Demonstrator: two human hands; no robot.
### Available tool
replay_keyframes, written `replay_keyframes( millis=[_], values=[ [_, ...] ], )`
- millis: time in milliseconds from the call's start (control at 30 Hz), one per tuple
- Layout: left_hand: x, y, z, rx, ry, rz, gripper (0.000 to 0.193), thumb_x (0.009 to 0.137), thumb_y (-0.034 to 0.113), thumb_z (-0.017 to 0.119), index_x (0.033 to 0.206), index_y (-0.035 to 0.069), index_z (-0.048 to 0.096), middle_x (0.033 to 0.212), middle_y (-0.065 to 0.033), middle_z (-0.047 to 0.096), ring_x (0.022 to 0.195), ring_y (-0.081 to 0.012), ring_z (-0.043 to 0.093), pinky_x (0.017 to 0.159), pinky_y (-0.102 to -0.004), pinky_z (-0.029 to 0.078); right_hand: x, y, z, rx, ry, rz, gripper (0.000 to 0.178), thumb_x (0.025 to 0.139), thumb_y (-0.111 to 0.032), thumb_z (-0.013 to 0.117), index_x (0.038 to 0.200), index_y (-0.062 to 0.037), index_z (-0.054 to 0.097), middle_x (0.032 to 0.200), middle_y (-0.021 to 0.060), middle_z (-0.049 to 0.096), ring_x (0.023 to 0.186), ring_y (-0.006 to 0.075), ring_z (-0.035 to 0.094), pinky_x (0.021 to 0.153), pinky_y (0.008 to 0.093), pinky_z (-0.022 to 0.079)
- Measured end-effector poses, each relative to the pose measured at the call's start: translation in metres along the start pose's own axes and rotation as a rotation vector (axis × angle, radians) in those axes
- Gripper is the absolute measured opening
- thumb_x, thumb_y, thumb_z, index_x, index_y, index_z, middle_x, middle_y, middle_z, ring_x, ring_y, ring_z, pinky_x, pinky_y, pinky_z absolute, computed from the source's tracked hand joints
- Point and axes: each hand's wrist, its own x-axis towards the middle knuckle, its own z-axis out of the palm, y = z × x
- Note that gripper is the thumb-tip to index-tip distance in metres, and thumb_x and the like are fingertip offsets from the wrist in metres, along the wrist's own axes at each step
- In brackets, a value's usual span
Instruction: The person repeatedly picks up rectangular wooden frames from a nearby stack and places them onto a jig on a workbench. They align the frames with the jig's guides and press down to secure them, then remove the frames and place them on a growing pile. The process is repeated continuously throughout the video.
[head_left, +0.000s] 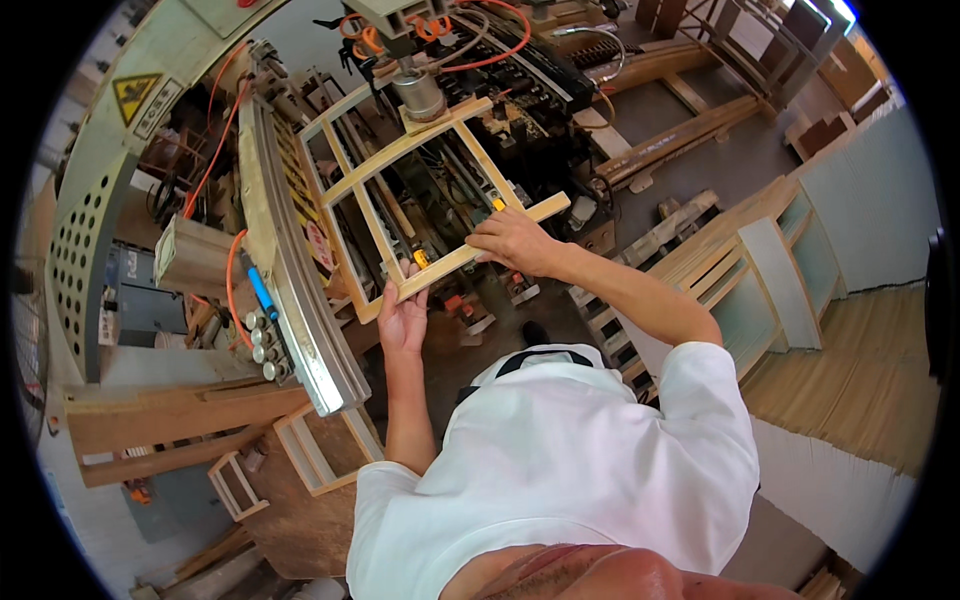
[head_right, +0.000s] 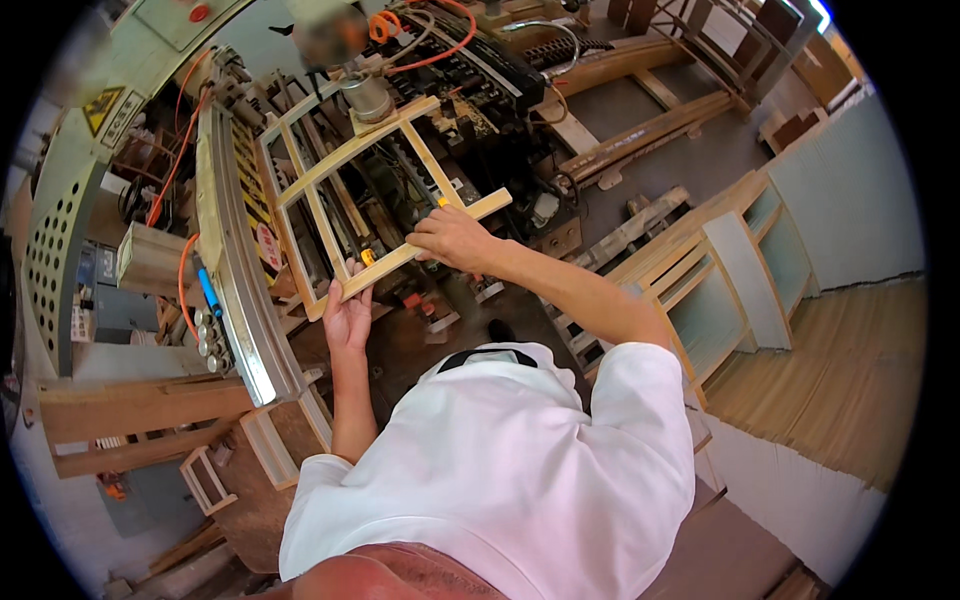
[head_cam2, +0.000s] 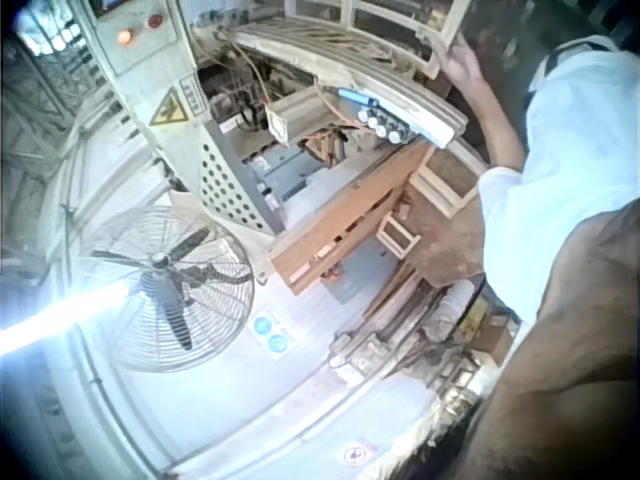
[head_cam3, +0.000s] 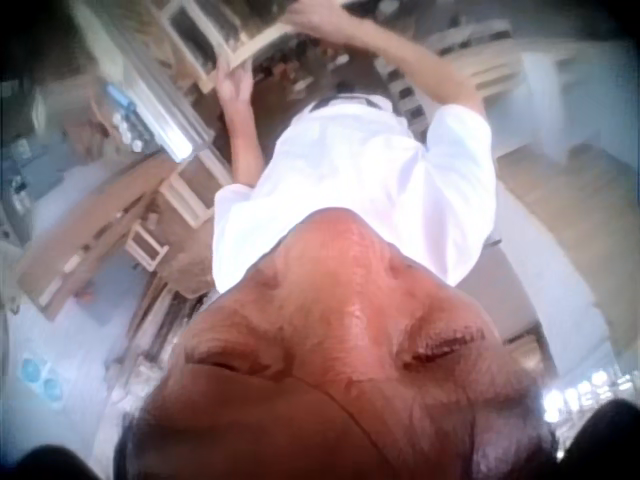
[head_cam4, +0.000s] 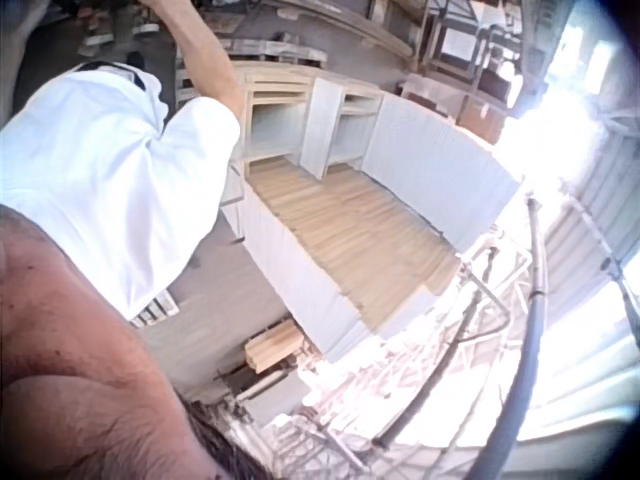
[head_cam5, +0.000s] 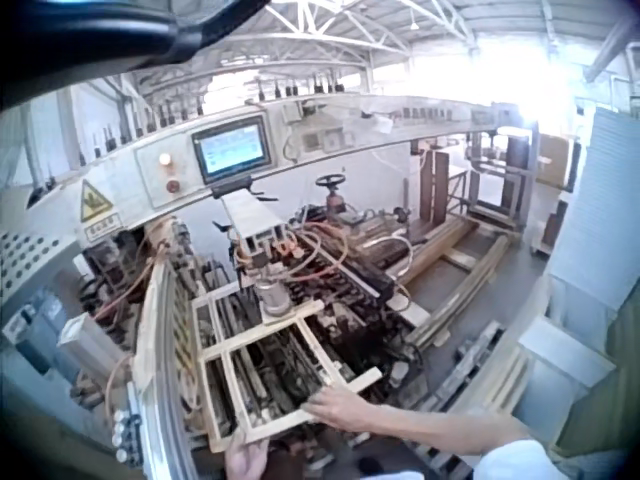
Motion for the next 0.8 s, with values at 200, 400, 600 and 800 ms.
replay_keyframes(
  millis=[200,400,600,800],
  values=[
    [-0.003,-0.001,0.003,0.023,0.007,-0.008,0.045,0.097,0.022,0.053,0.136,0.003,0.043,0.137,-0.0122,0.050,0.129,-0.0258,0.046,0.110,-0.0451,0.036,-0.003,0.011,0.009,0.054,-0.007,0.007,0.032,0.077,-0.027,0.070,0.103,-0.0088,0.064,0.091,0.0048,0.061,0.090,0.0244,0.055,0.081,0.0376,0.042],
    [0.001,-0.004,-0.002,-0.024,-0.017,-0.013,0.046,0.096,0.021,0.053,0.137,0.002,0.042,0.138,-0.0124,0.049,0.129,-0.0257,0.046,0.109,-0.0452,0.037,0.000,0.009,0.005,0.021,-0.006,0.001,0.034,0.076,-0.026,0.071,0.104,-0.0082,0.064,0.092,0.0049,0.061,0.089,0.0247,0.056,0.081,0.0380,0.042],
    [0.017,0.003,0.008,-0.071,0.026,0.025,0.046,0.098,0.021,0.050,0.137,-0.002,0.039,0.142,-0.0159,0.042,0.134,-0.0293,0.039,0.113,-0.0469,0.033,0.015,0.023,0.011,0.040,-0.006,0.029,0.033,0.076,-0.020,0.070,0.105,-0.0067,0.064,0.098,0.0074,0.063,0.092,0.0273,0.057,0.082,0.0395,0.042],
    [0.074,0.014,0.021,-0.272,0.122,0.148,0.045,0.094,0.023,0.058,0.124,-0.007,0.043,0.138,-0.0220,0.040,0.134,-0.0353,0.036,0.116,-0.0488,0.026,0.077,0.058,0.029,-0.203,0.013,-0.075,0.029,0.073,-0.017,0.071,0.098,-0.0066,0.063,0.089,0.0054,0.063,0.092,0.0253,0.055,0.084,0.0381,0.041]
  ],
)
